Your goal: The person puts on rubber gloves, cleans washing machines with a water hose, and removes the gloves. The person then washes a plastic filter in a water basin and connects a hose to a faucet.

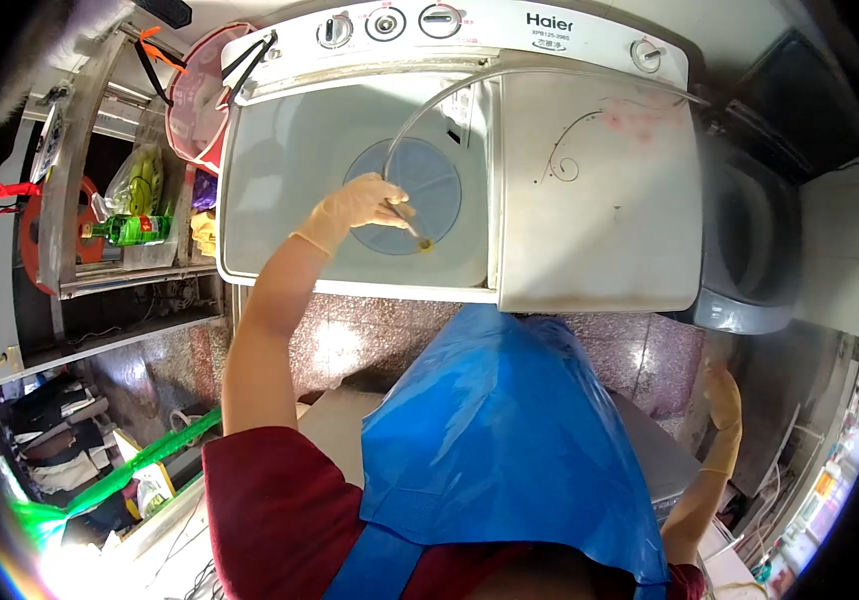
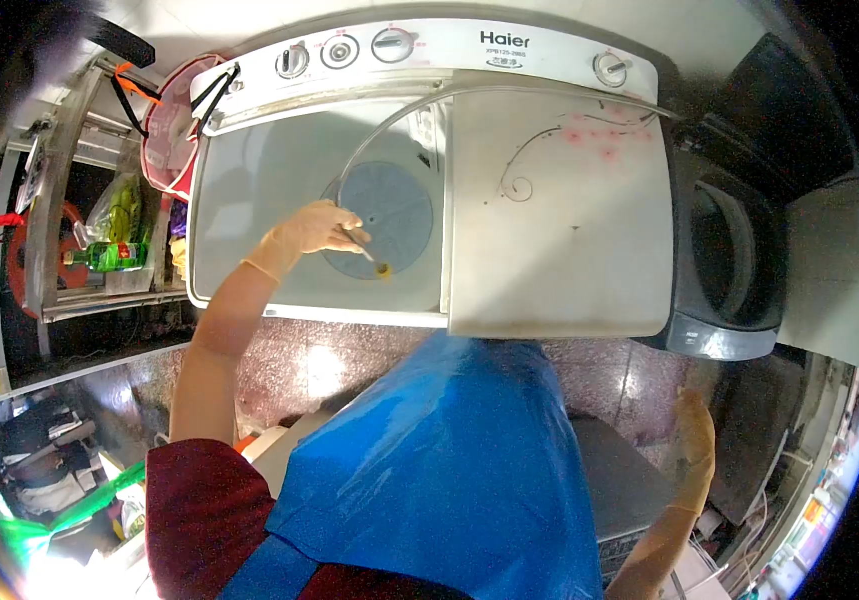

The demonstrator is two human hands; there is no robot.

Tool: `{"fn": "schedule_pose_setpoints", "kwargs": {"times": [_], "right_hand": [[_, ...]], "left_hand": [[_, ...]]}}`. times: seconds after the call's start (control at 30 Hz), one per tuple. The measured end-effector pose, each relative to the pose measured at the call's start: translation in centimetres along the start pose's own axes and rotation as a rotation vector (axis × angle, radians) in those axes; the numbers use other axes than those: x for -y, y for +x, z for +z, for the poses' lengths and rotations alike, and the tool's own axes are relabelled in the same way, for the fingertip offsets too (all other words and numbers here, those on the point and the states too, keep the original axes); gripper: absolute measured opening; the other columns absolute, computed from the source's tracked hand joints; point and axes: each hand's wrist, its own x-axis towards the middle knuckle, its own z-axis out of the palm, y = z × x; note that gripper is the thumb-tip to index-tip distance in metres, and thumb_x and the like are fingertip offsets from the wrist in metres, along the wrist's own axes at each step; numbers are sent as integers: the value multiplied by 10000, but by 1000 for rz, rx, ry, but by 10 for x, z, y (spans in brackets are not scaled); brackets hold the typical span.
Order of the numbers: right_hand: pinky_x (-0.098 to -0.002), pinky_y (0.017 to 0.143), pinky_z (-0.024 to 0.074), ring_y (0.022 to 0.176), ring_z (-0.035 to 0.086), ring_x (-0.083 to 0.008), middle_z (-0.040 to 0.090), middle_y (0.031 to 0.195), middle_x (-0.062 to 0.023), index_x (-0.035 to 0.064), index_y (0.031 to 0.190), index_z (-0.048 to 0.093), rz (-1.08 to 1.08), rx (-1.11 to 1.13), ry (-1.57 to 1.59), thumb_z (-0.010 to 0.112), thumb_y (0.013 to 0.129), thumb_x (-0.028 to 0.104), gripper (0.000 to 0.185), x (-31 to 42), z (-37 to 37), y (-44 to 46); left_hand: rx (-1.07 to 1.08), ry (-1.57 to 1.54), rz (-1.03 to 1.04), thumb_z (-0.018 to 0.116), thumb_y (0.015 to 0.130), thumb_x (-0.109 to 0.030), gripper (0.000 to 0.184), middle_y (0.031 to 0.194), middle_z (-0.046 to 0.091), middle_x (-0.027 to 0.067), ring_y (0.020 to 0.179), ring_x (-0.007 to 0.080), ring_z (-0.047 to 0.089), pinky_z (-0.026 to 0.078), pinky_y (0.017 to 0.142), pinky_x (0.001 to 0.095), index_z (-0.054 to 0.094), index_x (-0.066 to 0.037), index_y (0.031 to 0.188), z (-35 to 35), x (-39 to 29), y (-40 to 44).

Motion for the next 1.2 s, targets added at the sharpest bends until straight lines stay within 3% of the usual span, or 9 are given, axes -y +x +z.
{"fn": "schedule_pose_setpoints", "kwargs": {"times": [0.1, 0.33, 0.47, 0.53, 0.63, 0.77, 1.0, 1.1, 1.2], "right_hand": [[-223, 676, 403, 789, 472, -63, 541, 974, 54, 80, 1165, 576, -5, -18, -23, 601, 865, 208, 327, 21, 13, -14], [-204, 630, 397, 728, 460, -50, 522, 889, 56, 65, 1157, 576, -35, 4, -52, 600, 867, 201, 322, 24, 19, -16], [-207, 630, 403, 721, 466, -54, 528, 880, 50, 58, 1158, 575, -16, 9, -34, 606, 862, 209, 334, 16, 21, -6], [-206, 630, 405, 725, 472, -52, 529, 868, 51, 58, 1167, 571, 24, 30, -70, 613, 856, 213, 350, 21, 26, -3], [-199, 618, 403, 708, 475, -51, 528, 848, 52, 47, 1167, 569, 13, 5, -127, 620, 847, 205, 361, 27, 35, -4], [-193, 603, 398, 679, 472, -50, 529, 828, 51, 26, 1160, 569, -12, 28, -99, 621, 847, 200, 362, 13, 32, 10], [-188, 588, 383, 671, 463, -47, 524, 816, 51, 7, 1154, 562, -62, 8, -132, 621, 855, 183, 352, 9, 31, 23], [-187, 596, 381, 688, 466, -49, 525, 830, 51, 19, 1160, 560, -60, -43, -121, 622, 850, 175, 352, 19, 37, 14], [-188, 609, 385, 705, 473, -55, 530, 848, 46, 31, 1166, 560, -27, -50, -63, 621, 846, 166, 353, 3, 28, 13]], "left_hand": [[-203, -518, -51, 563, 811, -34, 214, 1014, 600, 265, 919, 293, 616, 560, 822, 362, 549, 108, 971, 28, 0, 25], [-741, -606, 258, 518, 825, -55, 133, 927, 616, 121, 831, 209, 612, 551, 807, 340, 595, -4, 920, 36, -27, 68], [-801, -146, 299, 495, 849, -137, 162, 781, 629, 75, 759, 169, 608, 521, 700, 299, 623, -41, 824, -6, -18, 64], [-1015, 352, 260, 505, 848, -192, 196, 711, 615, 90, 700, 198, 611, 483, 638, 336, 623, -36, 837, -20, -25, 42], [-1097, 646, 277, 505, 850, -239, 235, 694, 597, 113, 666, 235, 600, 458, 633, 375, 619, -33, 843, -37, -28, 14], [-932, 631, 120, 513, 834, -265, 258, 682, 593, 115, 651, 225, 581, 456, 632, 355, 612, -27, 837, -48, -22, -4], [-917, 424, 198, 527, 833, -168, 192, 763, 628, 82, 737, 161, 600, 485, 622, 302, 608, 4, 811, -43, -8, 13], [-557, 231, -72, 505, 842, -249, 238, 749, 615, 116, 651, 215, 589, 472, 605, 349, 610, -36, 843, -59, 11, 21], [-479, 832, 65, 507, 845, -247, 243, 756, 619, 134, 670, 230, 605, 484, 619, 352, 599, -24, 882, -87, 44, 35]]}}
